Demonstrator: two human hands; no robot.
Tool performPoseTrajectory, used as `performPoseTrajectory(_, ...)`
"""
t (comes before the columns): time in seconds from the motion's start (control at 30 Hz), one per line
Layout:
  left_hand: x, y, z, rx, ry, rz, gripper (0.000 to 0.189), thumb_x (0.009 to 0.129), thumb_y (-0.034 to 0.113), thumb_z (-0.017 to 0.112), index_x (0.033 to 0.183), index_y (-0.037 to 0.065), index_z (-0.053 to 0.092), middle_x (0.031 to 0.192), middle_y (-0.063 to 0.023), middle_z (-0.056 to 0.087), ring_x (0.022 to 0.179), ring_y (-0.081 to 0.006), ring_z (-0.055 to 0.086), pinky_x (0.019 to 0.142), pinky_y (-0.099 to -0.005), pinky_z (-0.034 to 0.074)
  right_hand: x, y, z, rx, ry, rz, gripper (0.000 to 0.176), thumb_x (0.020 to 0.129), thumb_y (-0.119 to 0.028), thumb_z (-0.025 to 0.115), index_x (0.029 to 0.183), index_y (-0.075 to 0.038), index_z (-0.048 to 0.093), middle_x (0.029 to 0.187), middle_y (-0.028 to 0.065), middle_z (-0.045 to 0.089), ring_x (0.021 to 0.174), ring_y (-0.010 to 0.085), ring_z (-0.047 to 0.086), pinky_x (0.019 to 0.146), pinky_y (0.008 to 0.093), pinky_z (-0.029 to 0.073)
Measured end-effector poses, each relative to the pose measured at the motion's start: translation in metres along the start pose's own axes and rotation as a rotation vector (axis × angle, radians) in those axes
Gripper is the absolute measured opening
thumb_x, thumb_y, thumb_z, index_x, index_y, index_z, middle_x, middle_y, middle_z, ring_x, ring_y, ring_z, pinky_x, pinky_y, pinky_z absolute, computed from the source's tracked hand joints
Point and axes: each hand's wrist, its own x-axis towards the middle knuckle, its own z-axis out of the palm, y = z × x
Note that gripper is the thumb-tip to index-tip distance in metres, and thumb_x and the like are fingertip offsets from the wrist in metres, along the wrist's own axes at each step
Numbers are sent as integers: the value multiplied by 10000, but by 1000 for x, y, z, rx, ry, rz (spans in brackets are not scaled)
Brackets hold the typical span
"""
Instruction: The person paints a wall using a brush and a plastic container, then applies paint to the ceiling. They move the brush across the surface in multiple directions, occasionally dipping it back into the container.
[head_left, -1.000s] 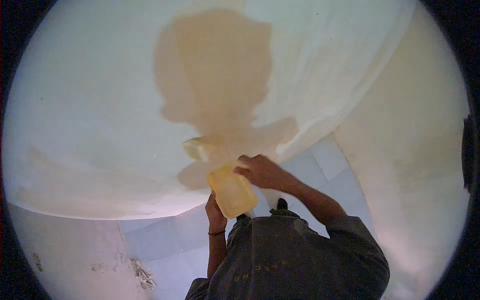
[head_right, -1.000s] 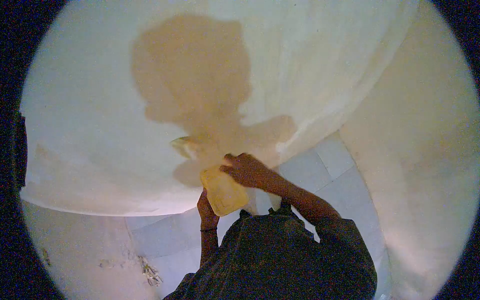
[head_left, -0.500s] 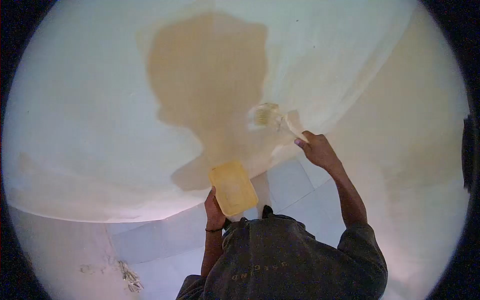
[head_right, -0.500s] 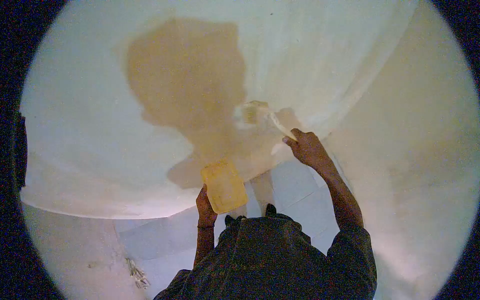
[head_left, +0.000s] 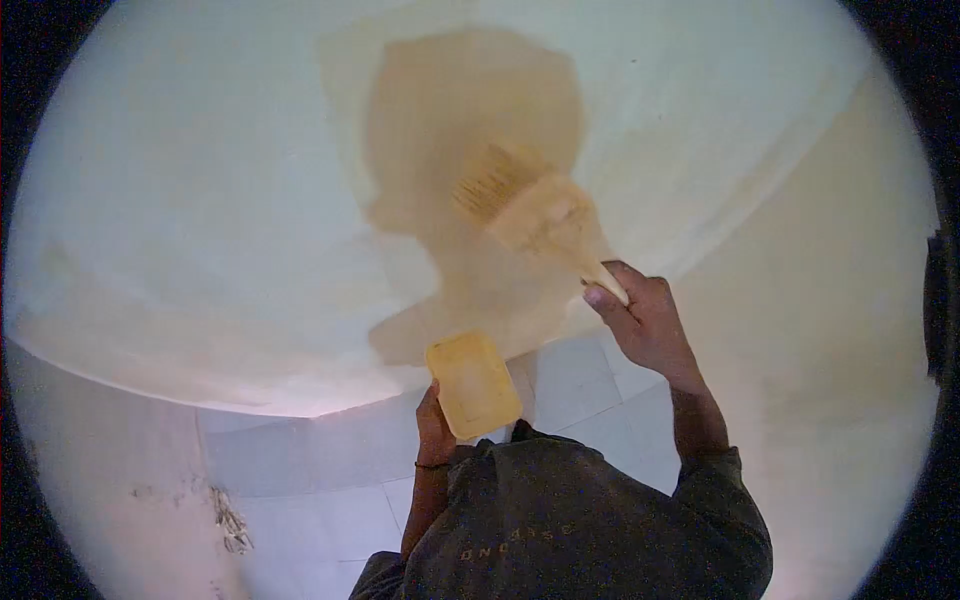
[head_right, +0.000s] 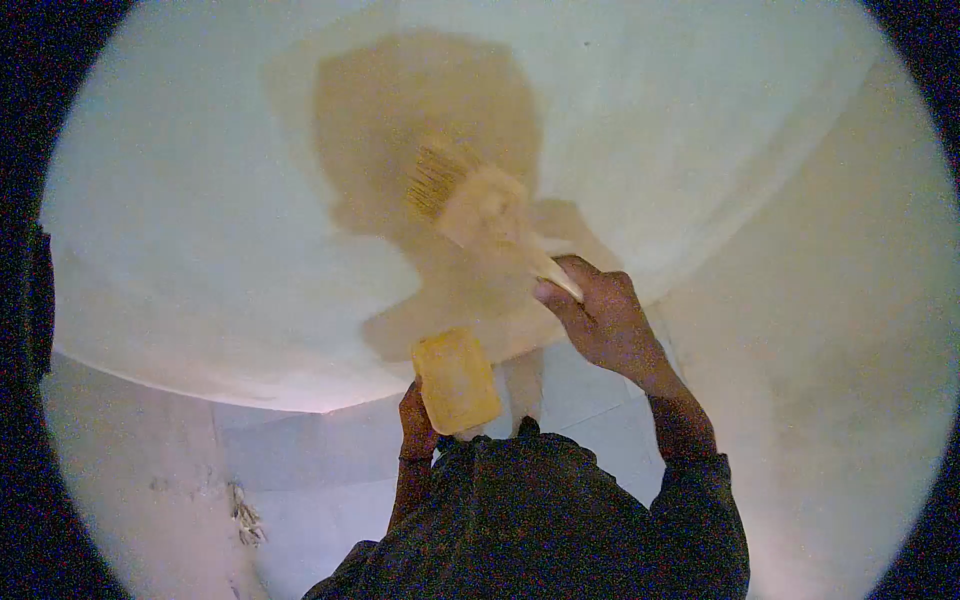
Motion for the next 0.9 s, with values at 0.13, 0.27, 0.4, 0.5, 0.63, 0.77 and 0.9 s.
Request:
performPoseTrajectory(0.13, 1, -3, -11, 152, 55, 90, 431, 865, 308, 351, 1140, -22, 384, 1056, -118, 505, 941, -219, 517, 798, -345, 435, 30, -6, 41, 286, 93, -94, 283, 829, -290, 451, 879, -17, 509, 642, 124, 551, 546, 232, 555, 497, 313, 428)
performPoseTrajectory(0.27, 9, -24, -37, 158, 220, 98, 433, 870, 319, 350, 1124, -29, 399, 1037, -113, 513, 910, -197, 530, 757, -321, 457, 72, 5, 83, 841, 94, -123, 312, 839, -344, 444, 878, -36, 467, 491, -31, 366, 364, 30, 281, 320, 186, 215)
performPoseTrajectory(0.4, 7, -28, -41, 395, 269, 255, 419, 874, 310, 347, 1104, -33, 417, 1024, -109, 521, 906, -183, 530, 749, -310, 459, 84, 35, 112, 1074, 77, -94, 342, 826, -379, 459, 867, -39, 445, 495, -18, 370, 355, 37, 280, 312, 190, 204)
performPoseTrajectory(0.5, 6, -32, -51, 912, 319, 309, 415, 876, 305, 342, 1103, -34, 417, 1022, -108, 523, 906, -180, 529, 748, -306, 457, 64, 67, 123, 1261, 4, -77, 375, 808, -411, 473, 873, -43, 437, 494, -9, 370, 353, 40, 279, 315, 189, 198)
performPoseTrajectory(0.63, 1, -22, -20, 291, 420, 227, 414, 875, 311, 344, 1093, -30, 429, 1020, -107, 524, 910, -170, 526, 748, -303, 456, 31, 100, 138, 1243, 16, 103, 390, 800, -430, 471, 870, -47, 433, 498, -6, 379, 357, 50, 290, 320, 192, 218)
performPoseTrajectory(0.77, -22, 10, -3, 143, 350, 271, 383, 874, 293, 357, 1084, -12, 452, 967, -88, 547, 859, -152, 539, 722, -288, 459, -31, 105, 167, 1319, -90, 411, 320, 797, -385, 507, 859, -76, 451, 556, -3, 427, 378, 46, 320, 331, 192, 249)
performPoseTrajectory(0.9, -20, 7, -24, 159, 303, 251, 425, 877, 322, 335, 1101, -28, 426, 998, -89, 527, 898, -157, 525, 748, -291, 455, -66, 129, 211, 1318, -117, 491, 294, 819, -373, 471, 841, -81, 442, 518, -16, 377, 363, 46, 286, 324, 199, 224)
